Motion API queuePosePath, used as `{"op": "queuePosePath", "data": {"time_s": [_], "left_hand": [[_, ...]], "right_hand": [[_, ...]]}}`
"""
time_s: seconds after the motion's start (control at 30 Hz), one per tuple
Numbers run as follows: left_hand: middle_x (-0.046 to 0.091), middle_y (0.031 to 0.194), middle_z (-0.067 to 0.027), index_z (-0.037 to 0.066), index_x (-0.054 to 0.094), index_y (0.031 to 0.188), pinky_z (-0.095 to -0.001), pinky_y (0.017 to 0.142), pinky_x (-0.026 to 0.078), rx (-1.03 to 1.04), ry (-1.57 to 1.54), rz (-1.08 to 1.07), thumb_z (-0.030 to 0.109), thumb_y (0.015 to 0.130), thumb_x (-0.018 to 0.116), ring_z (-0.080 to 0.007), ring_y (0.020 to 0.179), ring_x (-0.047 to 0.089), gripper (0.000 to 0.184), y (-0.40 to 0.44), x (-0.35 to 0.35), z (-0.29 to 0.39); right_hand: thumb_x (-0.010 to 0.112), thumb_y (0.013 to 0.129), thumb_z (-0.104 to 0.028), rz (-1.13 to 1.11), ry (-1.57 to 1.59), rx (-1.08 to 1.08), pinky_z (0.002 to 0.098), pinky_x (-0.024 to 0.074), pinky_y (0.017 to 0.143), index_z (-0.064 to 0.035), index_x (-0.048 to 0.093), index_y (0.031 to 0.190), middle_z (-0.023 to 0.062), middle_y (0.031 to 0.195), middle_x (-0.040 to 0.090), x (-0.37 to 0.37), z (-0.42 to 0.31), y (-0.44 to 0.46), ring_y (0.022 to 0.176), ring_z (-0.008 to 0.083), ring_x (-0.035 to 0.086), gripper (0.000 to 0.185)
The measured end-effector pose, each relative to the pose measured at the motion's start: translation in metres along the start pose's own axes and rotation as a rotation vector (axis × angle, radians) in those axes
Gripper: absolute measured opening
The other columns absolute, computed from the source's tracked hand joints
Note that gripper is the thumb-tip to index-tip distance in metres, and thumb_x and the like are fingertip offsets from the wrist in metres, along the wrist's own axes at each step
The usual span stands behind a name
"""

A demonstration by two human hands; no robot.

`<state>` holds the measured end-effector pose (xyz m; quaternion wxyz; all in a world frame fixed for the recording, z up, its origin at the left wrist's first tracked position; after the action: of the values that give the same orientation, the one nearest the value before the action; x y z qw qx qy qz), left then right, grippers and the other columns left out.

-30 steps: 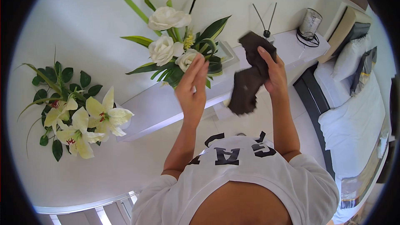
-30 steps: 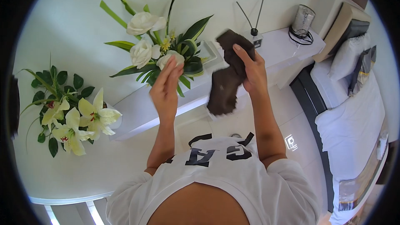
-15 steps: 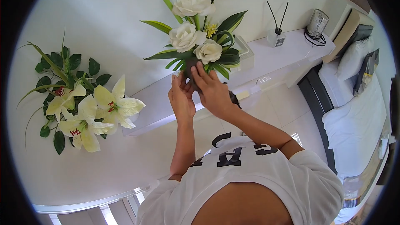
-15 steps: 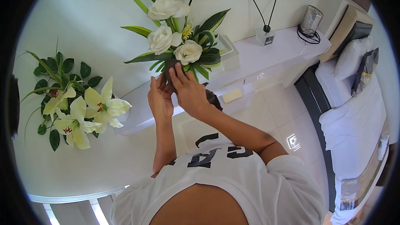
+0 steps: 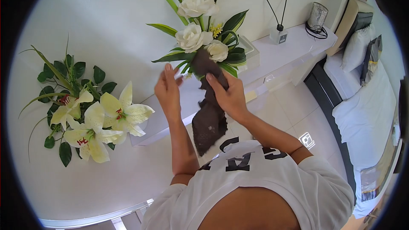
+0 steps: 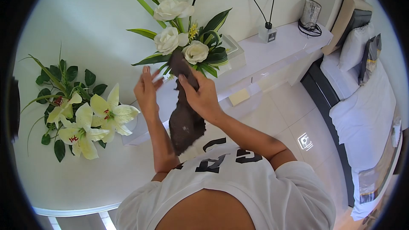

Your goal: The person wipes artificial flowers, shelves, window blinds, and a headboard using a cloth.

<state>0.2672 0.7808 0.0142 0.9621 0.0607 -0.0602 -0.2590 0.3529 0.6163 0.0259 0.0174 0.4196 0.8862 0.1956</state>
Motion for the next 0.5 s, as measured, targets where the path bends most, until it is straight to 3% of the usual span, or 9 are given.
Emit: {"op": "queuePosePath", "data": {"time_s": [0.03, 0.07, 0.1, 0.17, 0.2, 0.3, 0.33, 0.43, 0.5], "left_hand": [[0.060, 0.092, -0.0123, -0.008, 0.054, 0.104, -0.0259, 0.064, 0.050, 0.117, 0.040, 0.012, 0.038, 0.085, 0.053, -0.0170, 0.078, 0.060, 0.050, 0.010, -0.001, 0.015], [0.060, 0.088, -0.0117, -0.007, 0.054, 0.103, -0.0253, 0.065, 0.050, 0.234, 0.080, 0.023, 0.034, 0.085, 0.057, -0.0169, 0.076, 0.060, 0.045, 0.016, 0.001, 0.028], [0.060, 0.088, -0.0117, -0.007, 0.054, 0.103, -0.0253, 0.065, 0.050, 0.232, 0.085, 0.020, 0.034, 0.085, 0.057, -0.0169, 0.076, 0.060, 0.045, 0.022, 0.006, 0.030], [0.061, 0.086, -0.0112, -0.006, 0.056, 0.101, -0.0241, 0.065, 0.051, 0.088, -0.206, -0.096, 0.026, 0.082, 0.062, -0.0158, 0.072, 0.061, 0.037, 0.031, 0.027, 0.020], [0.062, 0.088, -0.0119, -0.005, 0.057, 0.099, -0.0230, 0.065, 0.051, 0.101, -0.186, -0.084, 0.017, 0.080, 0.064, -0.0146, 0.072, 0.061, 0.030, 0.031, 0.030, 0.022], [0.062, 0.089, -0.0117, -0.004, 0.058, 0.098, -0.0233, 0.066, 0.051, 0.163, -0.175, -0.190, 0.009, 0.077, 0.067, -0.0139, 0.073, 0.060, 0.027, 0.035, 0.033, 0.023], [0.063, 0.089, -0.0112, -0.004, 0.058, 0.099, -0.0240, 0.068, 0.051, 0.182, -0.174, -0.268, 0.002, 0.073, 0.068, -0.0141, 0.075, 0.060, 0.028, 0.034, 0.035, 0.026], [0.063, 0.088, -0.0108, -0.004, 0.059, 0.100, -0.0251, 0.070, 0.051, 0.247, -0.098, -0.367, 0.000, 0.073, 0.067, -0.0141, 0.079, 0.060, 0.028, 0.031, 0.037, 0.031], [0.063, 0.091, -0.0111, -0.004, 0.058, 0.100, -0.0252, 0.071, 0.051, 0.252, -0.058, -0.378, -0.001, 0.073, 0.067, -0.0142, 0.081, 0.060, 0.029, 0.036, 0.034, 0.027]], "right_hand": [[0.054, 0.083, -0.011, 0.063, -0.018, -0.003, 0.0258, 0.0442, 0.069, 0.0004, 0.048, 0.120, 0.0186, 0.085, 0.060, -0.006, -0.005, 0.005, 0.075, 0.0140, 0.056, 0.039], [0.056, 0.081, -0.016, -0.013, -0.072, 0.033, 0.0291, 0.0441, 0.076, 0.0049, 0.045, 0.120, 0.0220, 0.096, 0.059, 0.001, -0.007, 0.011, 0.084, 0.0218, 0.057, 0.045], [0.056, 0.081, -0.016, -0.010, -0.070, 0.036, 0.0291, 0.0441, 0.076, 0.0049, 0.045, 0.120, 0.0220, 0.096, 0.059, 0.005, 0.001, 0.018, 0.084, 0.0218, 0.057, 0.045], [0.057, 0.077, -0.021, -0.006, -0.375, -0.335, 0.0349, 0.0408, 0.086, 0.0075, 0.044, 0.120, 0.0254, 0.110, 0.053, 0.025, -0.020, 0.026, 0.098, 0.0319, 0.053, 0.053], [0.057, 0.074, -0.023, -0.043, -0.332, -0.242, 0.0387, 0.0368, 0.091, 0.0096, 0.042, 0.119, 0.0263, 0.120, 0.046, 0.027, -0.011, 0.032, 0.107, 0.0388, 0.046, 0.058], [0.055, 0.074, -0.022, -0.051, -0.409, -0.191, 0.0373, 0.0387, 0.089, 0.0095, 0.045, 0.117, 0.0250, 0.115, 0.050, 0.017, -0.008, 0.045, 0.103, 0.0375, 0.049, 0.055], [0.056, 0.072, -0.020, -0.058, -0.434, -0.219, 0.0369, 0.0418, 0.085, 0.0052, 0.048, 0.116, 0.0226, 0.108, 0.055, 0.015, -0.012, 0.049, 0.097, 0.0364, 0.052, 0.051], [0.056, 0.070, -0.018, -0.229, -0.517, -0.071, 0.0377, 0.0446, 0.079, -0.0003, 0.052, 0.114, 0.0193, 0.101, 0.059, 0.015, -0.002, 0.058, 0.092, 0.0345, 0.054, 0.047], [0.056, 0.070, -0.017, -0.219, -0.585, -0.129, 0.0383, 0.0453, 0.078, -0.0018, 0.053, 0.113, 0.0181, 0.100, 0.059, 0.017, -0.007, 0.058, 0.091, 0.0340, 0.055, 0.046]]}}
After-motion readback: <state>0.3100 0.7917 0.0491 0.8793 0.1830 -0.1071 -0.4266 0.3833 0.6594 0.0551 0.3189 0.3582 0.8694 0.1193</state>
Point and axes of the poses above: each hand's wrist, its own y-axis towards the middle knuckle, its own x-axis out of the palm, z = x × y, the point moved 10 cm from there along y, towards the middle knuckle
